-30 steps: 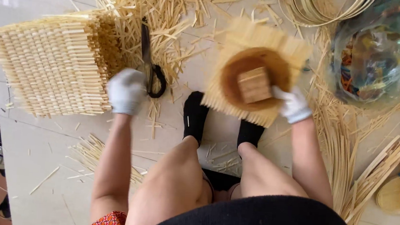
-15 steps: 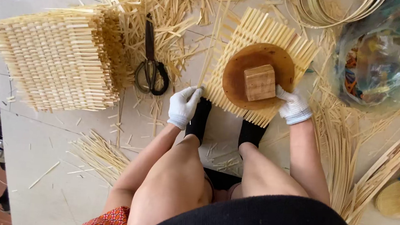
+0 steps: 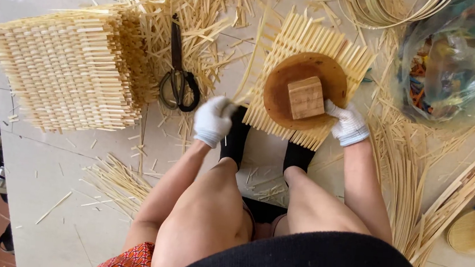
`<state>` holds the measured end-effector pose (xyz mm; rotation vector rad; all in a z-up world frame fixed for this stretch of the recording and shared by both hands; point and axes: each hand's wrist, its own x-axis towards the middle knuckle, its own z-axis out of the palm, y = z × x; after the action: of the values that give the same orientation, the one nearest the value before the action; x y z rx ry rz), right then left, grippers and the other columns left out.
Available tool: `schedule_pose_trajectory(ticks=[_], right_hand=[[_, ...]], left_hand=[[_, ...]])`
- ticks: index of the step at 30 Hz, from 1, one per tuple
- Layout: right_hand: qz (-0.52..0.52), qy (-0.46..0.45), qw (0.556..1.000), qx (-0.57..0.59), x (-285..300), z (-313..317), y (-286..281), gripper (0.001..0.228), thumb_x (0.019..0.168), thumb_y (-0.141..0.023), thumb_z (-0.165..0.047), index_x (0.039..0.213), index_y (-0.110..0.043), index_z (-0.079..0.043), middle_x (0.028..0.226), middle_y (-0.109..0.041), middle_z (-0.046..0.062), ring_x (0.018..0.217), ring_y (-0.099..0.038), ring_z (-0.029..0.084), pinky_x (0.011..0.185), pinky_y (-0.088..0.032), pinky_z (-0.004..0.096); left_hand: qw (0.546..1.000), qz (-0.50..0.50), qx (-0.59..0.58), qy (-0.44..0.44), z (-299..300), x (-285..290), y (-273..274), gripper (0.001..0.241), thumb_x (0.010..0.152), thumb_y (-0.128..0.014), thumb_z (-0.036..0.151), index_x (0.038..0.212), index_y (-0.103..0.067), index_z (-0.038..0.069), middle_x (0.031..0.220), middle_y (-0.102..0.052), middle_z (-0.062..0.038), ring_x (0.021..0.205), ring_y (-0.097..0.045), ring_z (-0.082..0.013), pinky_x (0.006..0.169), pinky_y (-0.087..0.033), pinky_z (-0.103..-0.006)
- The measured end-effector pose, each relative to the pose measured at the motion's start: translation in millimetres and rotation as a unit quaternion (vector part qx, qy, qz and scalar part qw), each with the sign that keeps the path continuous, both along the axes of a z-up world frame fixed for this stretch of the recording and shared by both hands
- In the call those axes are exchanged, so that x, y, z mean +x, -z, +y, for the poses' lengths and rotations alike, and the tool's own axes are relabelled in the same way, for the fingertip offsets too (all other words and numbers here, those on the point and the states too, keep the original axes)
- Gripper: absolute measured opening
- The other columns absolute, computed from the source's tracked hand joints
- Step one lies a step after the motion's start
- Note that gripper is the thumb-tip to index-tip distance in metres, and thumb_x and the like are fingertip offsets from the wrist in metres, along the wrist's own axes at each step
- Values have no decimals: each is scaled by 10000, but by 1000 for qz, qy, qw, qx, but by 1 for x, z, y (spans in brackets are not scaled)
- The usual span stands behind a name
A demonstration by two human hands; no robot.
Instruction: The recorder is weaving bamboo strips around a wooden circular mold and trimming the excess with scissors to create circular lids for bamboo steamers.
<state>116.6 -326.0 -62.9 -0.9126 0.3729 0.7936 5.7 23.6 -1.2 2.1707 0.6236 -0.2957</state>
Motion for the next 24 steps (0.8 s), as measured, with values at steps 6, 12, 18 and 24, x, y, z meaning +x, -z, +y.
schedule_pose_trajectory(ticks=[6, 12, 18, 24], right_hand=[[21, -19, 1000, -2, -6, -6, -1, 644, 894, -779, -140, 1477, -525, -38, 1389, -656, 105, 1326, -593, 256, 1121, -461, 402], [46, 32, 998, 35, -3, 2, 7, 648, 899, -777, -138, 1486, -516, -52, 1415, -638, 91, 1336, -586, 254, 1139, -469, 427], [33, 47, 997, 44, -7, 5, 13, 649, 891, -774, -97, 1482, -508, -79, 1409, -632, 87, 1318, -594, 262, 1124, -483, 454], [50, 27, 997, 50, -9, 6, 21, 616, 915, -766, -97, 1485, -535, -48, 1395, -653, 98, 1311, -606, 262, 1120, -495, 437]], left_hand=[[953, -190, 236, -35, 74, 17, -18, 183, 850, -671, -62, 894, -714, 110, 889, -719, -56, 807, -692, -225, 727, -577, -326], [966, -242, 87, -2, 24, 1, -26, 131, 900, -595, -30, 884, -681, 68, 854, -697, -87, 781, -688, -204, 748, -569, -331], [991, -128, 25, -29, -24, -14, -3, 145, 955, -739, 132, 908, -677, 10, 797, -637, -178, 690, -591, -270, 664, -511, -351], [995, -69, -68, -38, -22, -12, -2, 167, 968, -695, 166, 1016, -713, 8, 772, -676, -148, 656, -637, -191, 673, -533, -307]])
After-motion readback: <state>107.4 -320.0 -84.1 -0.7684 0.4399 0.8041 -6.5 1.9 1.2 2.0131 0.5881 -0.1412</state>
